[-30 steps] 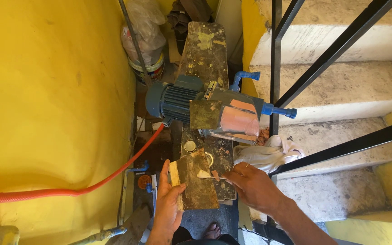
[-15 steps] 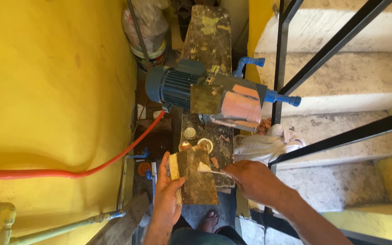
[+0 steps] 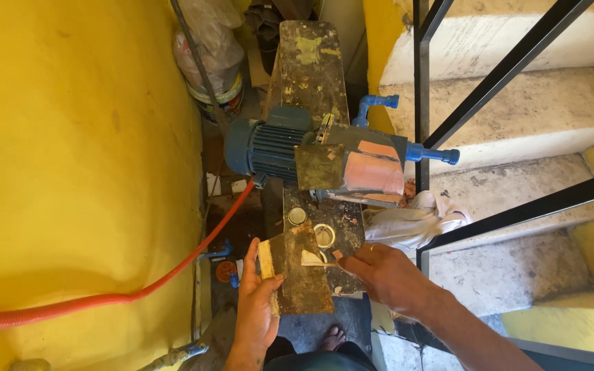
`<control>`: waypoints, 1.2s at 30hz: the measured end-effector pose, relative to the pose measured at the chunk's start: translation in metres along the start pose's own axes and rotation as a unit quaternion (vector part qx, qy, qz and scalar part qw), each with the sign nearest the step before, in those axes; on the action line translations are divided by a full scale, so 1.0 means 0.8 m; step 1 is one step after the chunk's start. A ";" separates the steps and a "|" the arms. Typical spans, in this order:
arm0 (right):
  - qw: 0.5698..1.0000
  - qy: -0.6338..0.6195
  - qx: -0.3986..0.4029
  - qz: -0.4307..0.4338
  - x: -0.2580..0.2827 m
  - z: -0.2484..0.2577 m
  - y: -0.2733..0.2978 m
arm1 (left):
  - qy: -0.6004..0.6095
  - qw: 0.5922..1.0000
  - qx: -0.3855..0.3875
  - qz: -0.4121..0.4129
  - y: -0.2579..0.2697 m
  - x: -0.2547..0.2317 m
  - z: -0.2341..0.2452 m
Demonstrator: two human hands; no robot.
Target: Applying body filler compound to an electric motor and sanding it smooth.
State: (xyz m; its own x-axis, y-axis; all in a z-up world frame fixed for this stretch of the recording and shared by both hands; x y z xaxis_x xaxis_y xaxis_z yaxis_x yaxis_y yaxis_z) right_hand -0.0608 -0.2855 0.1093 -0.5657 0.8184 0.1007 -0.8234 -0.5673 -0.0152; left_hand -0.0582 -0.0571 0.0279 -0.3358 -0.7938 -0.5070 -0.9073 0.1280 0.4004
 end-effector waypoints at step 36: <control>0.996 -0.001 0.072 -0.050 -0.016 -0.028 -0.062 | 0.001 0.999 0.018 0.038 -0.062 -0.026 0.012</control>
State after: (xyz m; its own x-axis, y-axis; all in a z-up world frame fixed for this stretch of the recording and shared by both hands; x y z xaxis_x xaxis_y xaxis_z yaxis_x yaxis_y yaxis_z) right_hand -0.0137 -0.2662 0.0868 -0.4805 0.8717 0.0960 -0.8608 -0.4897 0.1382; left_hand -0.0089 -0.0413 0.0115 -0.4036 -0.7822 -0.4745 -0.8877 0.2092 0.4102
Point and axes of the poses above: each hand's wrist, its own y-axis away from the middle knuckle, its own z-axis out of the back of the hand, x = y × z, the point moved 3 cm from there along -y, towards the middle knuckle, and after that the axes turned 11 degrees about y, right-handed, at the moved point
